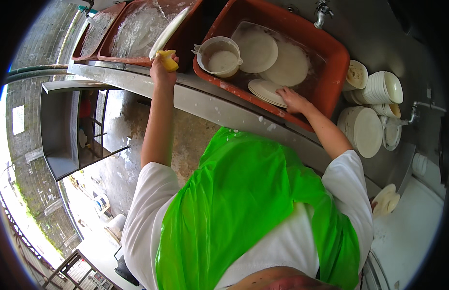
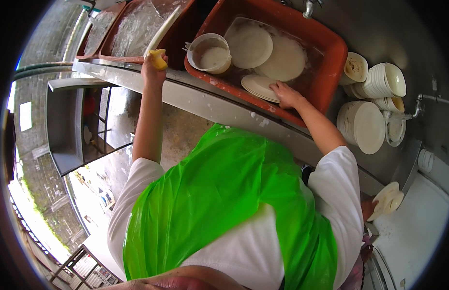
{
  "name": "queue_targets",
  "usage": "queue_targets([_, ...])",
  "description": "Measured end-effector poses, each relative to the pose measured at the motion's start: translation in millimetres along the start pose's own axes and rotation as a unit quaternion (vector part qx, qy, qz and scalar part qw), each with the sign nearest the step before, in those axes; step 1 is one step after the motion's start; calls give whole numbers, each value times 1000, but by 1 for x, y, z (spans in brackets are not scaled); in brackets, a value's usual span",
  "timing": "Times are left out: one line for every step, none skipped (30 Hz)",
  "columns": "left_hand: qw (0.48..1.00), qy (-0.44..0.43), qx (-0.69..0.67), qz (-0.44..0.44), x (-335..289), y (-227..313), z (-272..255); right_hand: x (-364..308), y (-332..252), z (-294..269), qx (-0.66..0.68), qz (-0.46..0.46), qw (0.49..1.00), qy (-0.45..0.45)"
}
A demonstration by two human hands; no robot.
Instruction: The person washes white plates and bowls in a three-compartment sink using a yellow sponge. They scrub each item under running water and place the cleaned items into a red tray. The person continues this process for multiple dishes throughout the clip.
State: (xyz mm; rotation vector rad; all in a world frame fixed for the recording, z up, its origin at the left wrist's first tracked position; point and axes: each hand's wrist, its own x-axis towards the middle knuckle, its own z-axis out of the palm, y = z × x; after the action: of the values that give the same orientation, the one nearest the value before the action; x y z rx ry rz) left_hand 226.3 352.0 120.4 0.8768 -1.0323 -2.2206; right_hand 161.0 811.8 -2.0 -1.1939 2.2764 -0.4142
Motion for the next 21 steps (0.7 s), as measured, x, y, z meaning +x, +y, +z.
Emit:
queue_targets([999,-37,10,-2,-1,-2,1,9,5,-1,20,0,1000,21])
queue_targets([997,-70,22,-9,-16,-2,12,16,4,-2,44,4,998,38])
queue_targets([994,-106,31,-13,-27,-2,24,23,6,-6,64,6,996,58])
queue_targets([991,-128,43,-24,-33,-4,31,27,7,-8,76,11,994,76])
queue_targets([988,-143,50,-19,-38,-5,39,30,2,-16,91,39,994,55])
queue_targets([985,-161,56,-15,-45,-6,47,32,-6,-31,107,69,991,35])
queue_targets([982,-179,64,-12,-51,-8,57,30,-13,-47,123,100,987,16])
queue_targets([978,-187,88,-4,-58,-10,69,24,-16,-61,136,124,983,18])
queue_targets([976,-189,108,9,-62,-15,78,17,-18,-77,168,156,973,-1])
queue_targets([972,-203,120,11,-66,-22,88,7,-21,-91,190,175,965,34])
queue_targets([967,-218,131,12,-71,-30,99,-9,-24,-107,211,193,956,70])
queue_targets([965,-230,127,9,-78,-39,111,-28,-28,-126,301,189,927,115])
queue_targets([961,-236,144,11,-81,-50,119,-48,-36,-149,386,178,891,158])
queue_targets([948,-260,173,56,-85,-60,131,-72,-60,-179,489,183,830,195])
queue_targets([932,-285,202,100,-93,-72,145,-94,-82,-195,586,186,754,231])
queue_targets([891,-312,286,164,-100,-85,160,-106,-86,-192,631,155,724,231])
queue_targets([840,-333,364,228,-110,-98,176,-114,-88,-186,674,121,692,229])
queue_targets([779,-365,410,303,-137,-105,199,-123,-88,-176,714,90,655,233])
queue_targets([728,-411,440,329,-169,-108,211,-119,-88,-151,761,81,601,229])
queue_targets([676,-451,463,354,-200,-111,221,-112,-105,-139,792,33,581,187])
queue_targets([645,-514,435,361,-217,-114,216,-109,-119,-130,818,-14,556,149])
